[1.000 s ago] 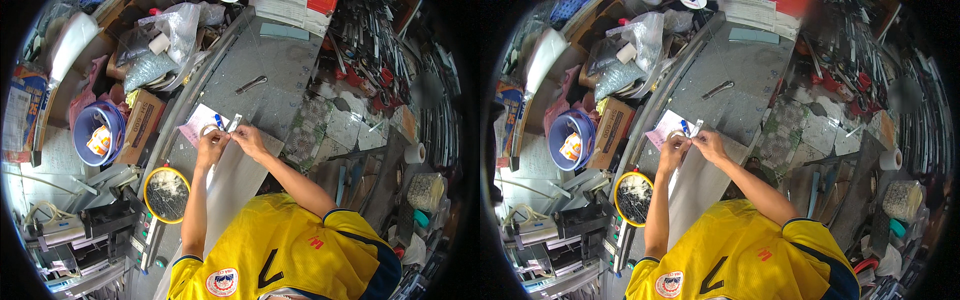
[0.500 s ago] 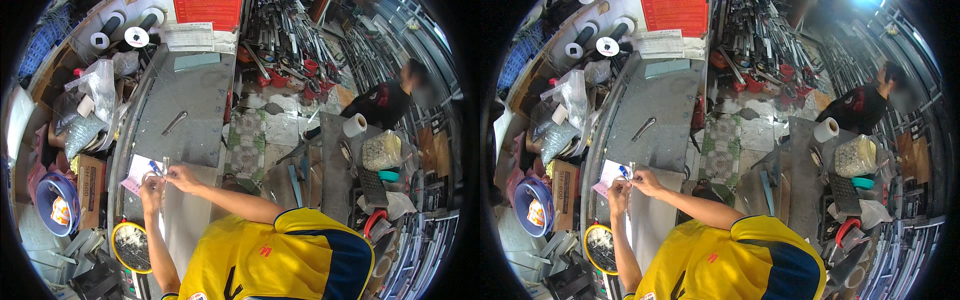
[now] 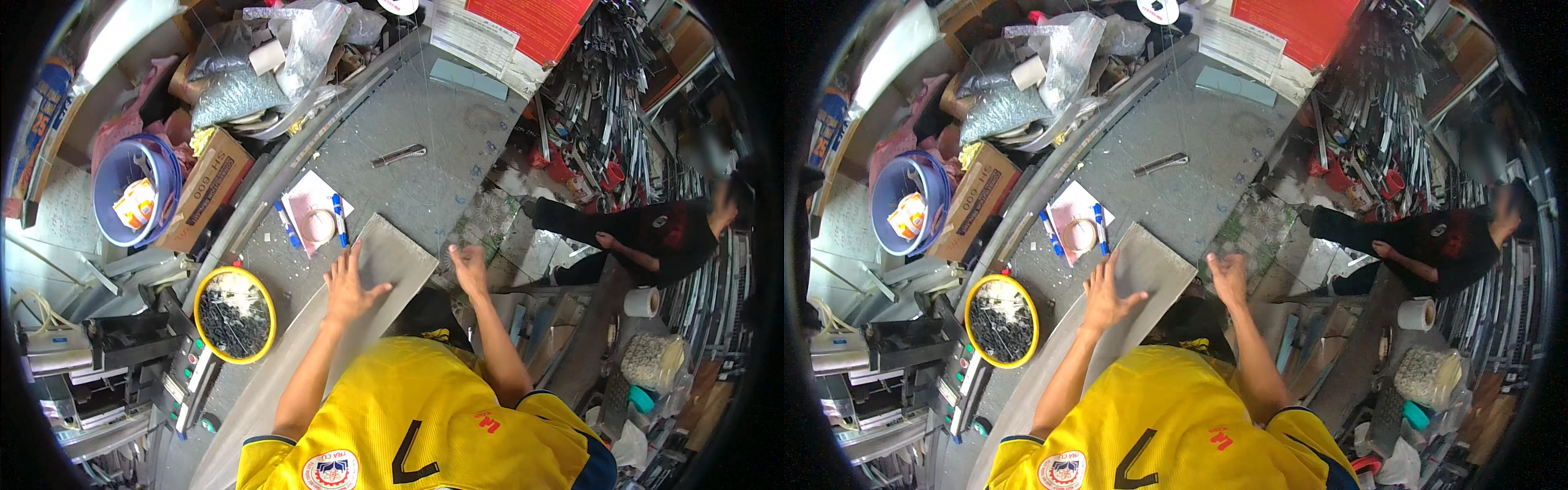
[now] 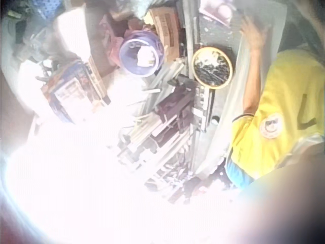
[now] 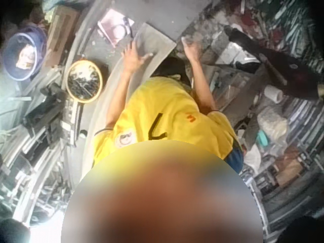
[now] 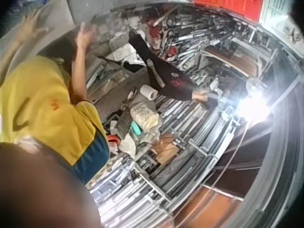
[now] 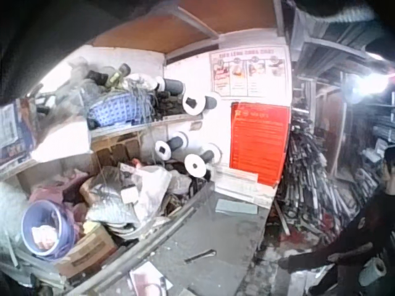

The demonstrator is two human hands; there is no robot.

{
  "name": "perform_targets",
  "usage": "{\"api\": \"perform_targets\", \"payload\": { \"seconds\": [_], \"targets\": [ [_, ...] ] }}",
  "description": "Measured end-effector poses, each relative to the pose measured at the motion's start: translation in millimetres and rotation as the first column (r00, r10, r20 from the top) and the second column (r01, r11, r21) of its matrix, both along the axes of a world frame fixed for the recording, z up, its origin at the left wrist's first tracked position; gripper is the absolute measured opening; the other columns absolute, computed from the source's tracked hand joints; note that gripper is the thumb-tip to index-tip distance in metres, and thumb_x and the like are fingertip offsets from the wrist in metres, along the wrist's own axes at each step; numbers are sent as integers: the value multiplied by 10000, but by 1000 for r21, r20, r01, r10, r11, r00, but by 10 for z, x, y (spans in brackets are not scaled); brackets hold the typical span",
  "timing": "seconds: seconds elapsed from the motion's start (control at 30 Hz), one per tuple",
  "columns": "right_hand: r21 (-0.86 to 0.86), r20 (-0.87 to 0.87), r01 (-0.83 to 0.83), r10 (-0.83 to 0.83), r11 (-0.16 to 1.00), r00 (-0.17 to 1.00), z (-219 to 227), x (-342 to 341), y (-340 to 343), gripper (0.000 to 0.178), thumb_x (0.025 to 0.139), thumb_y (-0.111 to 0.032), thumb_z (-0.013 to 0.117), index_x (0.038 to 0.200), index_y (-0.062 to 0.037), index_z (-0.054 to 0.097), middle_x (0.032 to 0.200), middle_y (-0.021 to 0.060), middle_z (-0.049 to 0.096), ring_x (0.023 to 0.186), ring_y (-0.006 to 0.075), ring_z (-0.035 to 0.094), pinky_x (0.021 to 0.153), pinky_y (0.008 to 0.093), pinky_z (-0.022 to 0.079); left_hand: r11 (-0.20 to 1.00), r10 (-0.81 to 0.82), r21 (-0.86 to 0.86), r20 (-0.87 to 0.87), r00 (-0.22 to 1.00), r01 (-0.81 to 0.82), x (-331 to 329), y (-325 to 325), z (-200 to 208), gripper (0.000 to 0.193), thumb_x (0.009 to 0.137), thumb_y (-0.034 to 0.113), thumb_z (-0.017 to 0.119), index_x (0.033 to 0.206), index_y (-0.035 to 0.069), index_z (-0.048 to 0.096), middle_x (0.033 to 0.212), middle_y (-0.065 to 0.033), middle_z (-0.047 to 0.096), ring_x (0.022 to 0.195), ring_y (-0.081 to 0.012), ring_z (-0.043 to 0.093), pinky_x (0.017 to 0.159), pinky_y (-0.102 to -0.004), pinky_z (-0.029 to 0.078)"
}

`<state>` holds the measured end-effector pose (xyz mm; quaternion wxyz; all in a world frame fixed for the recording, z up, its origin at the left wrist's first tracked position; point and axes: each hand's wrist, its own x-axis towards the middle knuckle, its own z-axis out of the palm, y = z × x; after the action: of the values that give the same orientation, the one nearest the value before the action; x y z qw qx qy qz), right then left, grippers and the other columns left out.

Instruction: The person assembles small black plastic clips onto a long metal frame using both hands. They repeatedly pick clips from a yellow bowl, align them with slots on the frame, and press them into place. The person occasionally repositions the frame on the workbench to continue the assembly.

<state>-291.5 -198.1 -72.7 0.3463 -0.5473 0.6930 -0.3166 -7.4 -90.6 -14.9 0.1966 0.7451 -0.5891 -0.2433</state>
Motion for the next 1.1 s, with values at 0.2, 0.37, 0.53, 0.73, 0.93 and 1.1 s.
{"api": "perform_targets", "payload": {
  "seconds": [0.2,0.37,0.53,0.73,0.93,1.1],
  "targets": [
    [-116,73,-222,231,968,970,-89,215,123,359,1010,-279,777,1171,21,663,1054,129,725,941,235,699,866,400,560,997,-59,56,183,981,49,-487,98,125,1462,587,629,988,1736,206,188,1722,-353,172,1621,-500,173,1268,-712,148],
    [-151,211,-196,225,969,951,63,327,-48,188,1088,-193,668,1038,-12,682,931,65,721,826,162,675,811,336,541,1000,12,-10,270,963,-10,-636,99,70,1315,635,556,971,1690,161,292,1696,-343,235,1597,-499,222,1261,-714,166],
    [47,749,-76,15,996,662,290,129,-77,177,1122,-200,627,1003,-68,623,750,-25,523,713,118,590,782,324,556,994,100,-68,234,967,-86,-696,67,-33,1144,685,439,946,1626,125,377,1676,-338,270,1574,-482,262,1258,-720,184],
    [141,818,-230,18,963,575,588,-435,-82,167,1124,-207,634,1022,-88,576,744,-59,379,598,53,339,567,264,418,979,187,-119,219,958,-164,-520,-43,-151,951,729,376,931,1528,119,483,1481,-210,513,1368,-416,485,1160,-616,344],
    [127,721,-151,13,980,692,665,-694,-372,186,1138,-220,612,1024,-89,544,746,-65,400,563,31,305,498,245,287,961,243,-189,243,939,-200,-379,-97,-278,814,775,290,919,1472,117,536,1292,-155,602,1196,-370,570,1003,-526,437],
    [10,659,-123,86,992,747,659,-536,-659,193,1144,-193,593,986,-92,547,774,-54,441,539,31,309,478,246,276,956,262,-204,259,930,-212,-517,-109,-308,835,787,328,912,1495,106,529,1305,-167,586,1215,-379,554,1014,-555,428]
  ]
}}
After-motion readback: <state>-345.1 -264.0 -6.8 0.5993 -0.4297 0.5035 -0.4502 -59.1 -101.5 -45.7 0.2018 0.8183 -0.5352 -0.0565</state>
